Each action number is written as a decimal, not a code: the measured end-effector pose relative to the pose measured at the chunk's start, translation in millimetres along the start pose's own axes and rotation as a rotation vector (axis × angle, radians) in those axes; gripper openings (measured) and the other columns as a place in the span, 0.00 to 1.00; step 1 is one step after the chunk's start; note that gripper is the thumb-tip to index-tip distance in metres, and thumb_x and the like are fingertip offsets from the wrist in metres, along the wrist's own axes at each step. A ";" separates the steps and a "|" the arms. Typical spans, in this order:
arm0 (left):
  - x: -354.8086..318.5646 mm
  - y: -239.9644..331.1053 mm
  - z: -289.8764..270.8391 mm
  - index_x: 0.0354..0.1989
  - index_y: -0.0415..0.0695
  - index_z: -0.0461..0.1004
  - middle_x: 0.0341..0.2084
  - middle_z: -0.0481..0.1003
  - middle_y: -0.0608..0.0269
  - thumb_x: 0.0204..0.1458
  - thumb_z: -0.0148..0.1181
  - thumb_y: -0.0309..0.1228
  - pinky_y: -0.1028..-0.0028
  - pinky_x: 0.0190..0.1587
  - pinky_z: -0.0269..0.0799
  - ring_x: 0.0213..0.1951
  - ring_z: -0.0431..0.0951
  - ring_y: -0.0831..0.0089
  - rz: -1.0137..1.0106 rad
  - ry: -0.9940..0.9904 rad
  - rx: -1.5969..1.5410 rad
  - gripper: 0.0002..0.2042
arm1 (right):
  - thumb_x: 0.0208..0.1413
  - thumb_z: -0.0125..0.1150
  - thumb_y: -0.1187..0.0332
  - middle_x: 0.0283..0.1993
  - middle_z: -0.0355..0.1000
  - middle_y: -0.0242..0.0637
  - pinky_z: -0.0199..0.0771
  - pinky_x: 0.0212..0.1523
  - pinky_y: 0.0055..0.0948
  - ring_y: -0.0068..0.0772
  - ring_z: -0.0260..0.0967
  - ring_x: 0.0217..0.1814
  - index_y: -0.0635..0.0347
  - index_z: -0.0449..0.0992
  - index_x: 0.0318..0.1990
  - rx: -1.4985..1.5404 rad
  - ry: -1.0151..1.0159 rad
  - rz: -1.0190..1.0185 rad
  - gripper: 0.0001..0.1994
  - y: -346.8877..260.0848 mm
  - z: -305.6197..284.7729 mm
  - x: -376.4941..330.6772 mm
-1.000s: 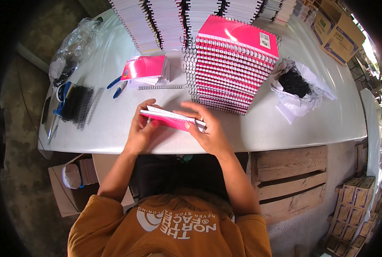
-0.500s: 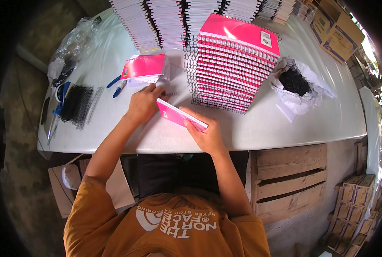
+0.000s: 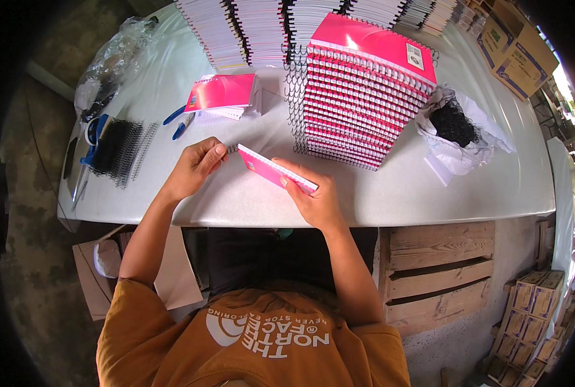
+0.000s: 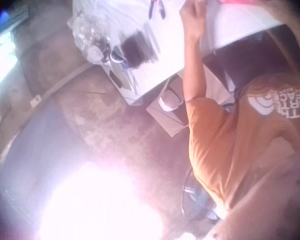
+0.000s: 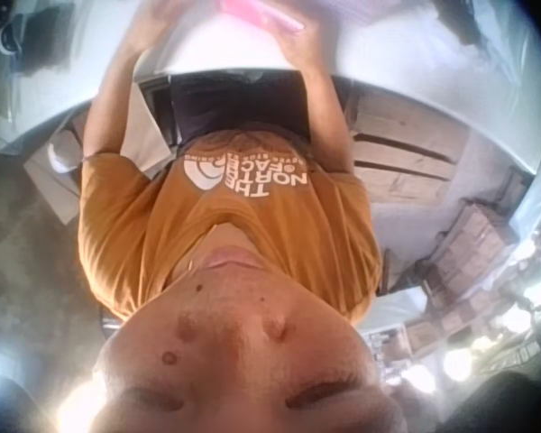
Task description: The person picks up small pink notebooks from a box and stacks them on a table. They then manually thread black wire coils through the pre-punched holes in the notebook spines and place each completed notebook into a stack.
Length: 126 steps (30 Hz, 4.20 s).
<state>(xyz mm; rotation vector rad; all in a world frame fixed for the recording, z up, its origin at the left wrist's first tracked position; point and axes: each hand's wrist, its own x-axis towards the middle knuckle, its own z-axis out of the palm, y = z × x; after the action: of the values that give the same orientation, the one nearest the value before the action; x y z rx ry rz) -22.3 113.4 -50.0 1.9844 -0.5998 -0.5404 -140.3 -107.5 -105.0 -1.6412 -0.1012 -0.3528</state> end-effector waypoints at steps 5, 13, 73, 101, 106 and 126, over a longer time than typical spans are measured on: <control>6.7 10.9 -5.9 0.31 0.41 0.68 0.25 0.67 0.71 0.55 0.59 0.32 0.83 0.30 0.60 0.26 0.63 0.85 0.087 0.008 -0.250 0.09 | 0.55 0.54 0.77 0.45 0.76 0.39 0.69 0.47 0.21 0.20 0.71 0.44 0.62 0.74 0.50 -0.014 -0.068 -0.014 0.14 1.6 -2.1 -1.4; 5.0 30.3 -21.5 0.47 0.47 0.71 0.45 0.70 0.59 0.40 0.69 0.37 0.66 0.48 0.59 0.39 0.68 0.65 0.453 -0.164 0.790 0.24 | 0.53 0.57 0.76 0.43 0.76 0.41 0.71 0.42 0.22 0.24 0.73 0.41 0.58 0.75 0.50 -0.085 -0.105 0.044 0.15 -6.4 0.0 -1.9; -17.3 -2.6 -26.1 0.31 0.37 0.70 0.21 0.68 0.68 0.59 0.52 0.41 0.77 0.31 0.62 0.25 0.62 0.81 0.026 -0.011 0.151 0.16 | 0.55 0.56 0.77 0.41 0.76 0.38 0.70 0.42 0.20 0.19 0.70 0.39 0.62 0.74 0.49 -0.006 -0.035 -0.016 0.13 -3.6 21.7 0.4; -88.1 -98.5 51.5 0.65 0.30 0.37 0.62 0.35 0.23 0.40 0.39 0.75 0.38 0.60 0.19 0.64 0.31 0.27 0.630 0.355 0.899 0.59 | 0.44 0.54 0.86 0.49 0.73 0.43 0.76 0.44 0.35 0.43 0.73 0.47 0.58 0.71 0.53 -0.134 -0.139 -0.384 0.25 -2.3 68.0 -31.7; -87.2 -43.5 33.3 0.63 0.23 0.39 0.64 0.29 0.28 0.40 0.37 0.75 0.42 0.62 0.23 0.66 0.30 0.35 0.844 0.622 1.160 0.61 | 0.46 0.54 0.84 0.48 0.73 0.44 0.75 0.44 0.35 0.43 0.74 0.46 0.59 0.71 0.53 -0.187 -0.195 -0.512 0.24 -4.2 70.6 -31.0; -59.9 -67.4 61.1 0.63 0.35 0.49 0.55 0.55 0.30 0.44 0.52 0.64 0.41 0.55 0.50 0.58 0.53 0.34 0.814 0.341 0.839 0.48 | 0.50 0.56 0.76 0.50 0.72 0.47 0.75 0.40 0.35 0.49 0.73 0.43 0.56 0.51 0.66 -0.159 -0.201 -0.289 0.34 -0.9 83.0 -21.7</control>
<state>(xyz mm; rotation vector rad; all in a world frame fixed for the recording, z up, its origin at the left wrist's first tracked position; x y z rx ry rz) -92.8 137.4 -129.5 2.2327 -1.4643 0.6393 -147.2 -22.6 -115.5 -1.8204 -0.4764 -0.4226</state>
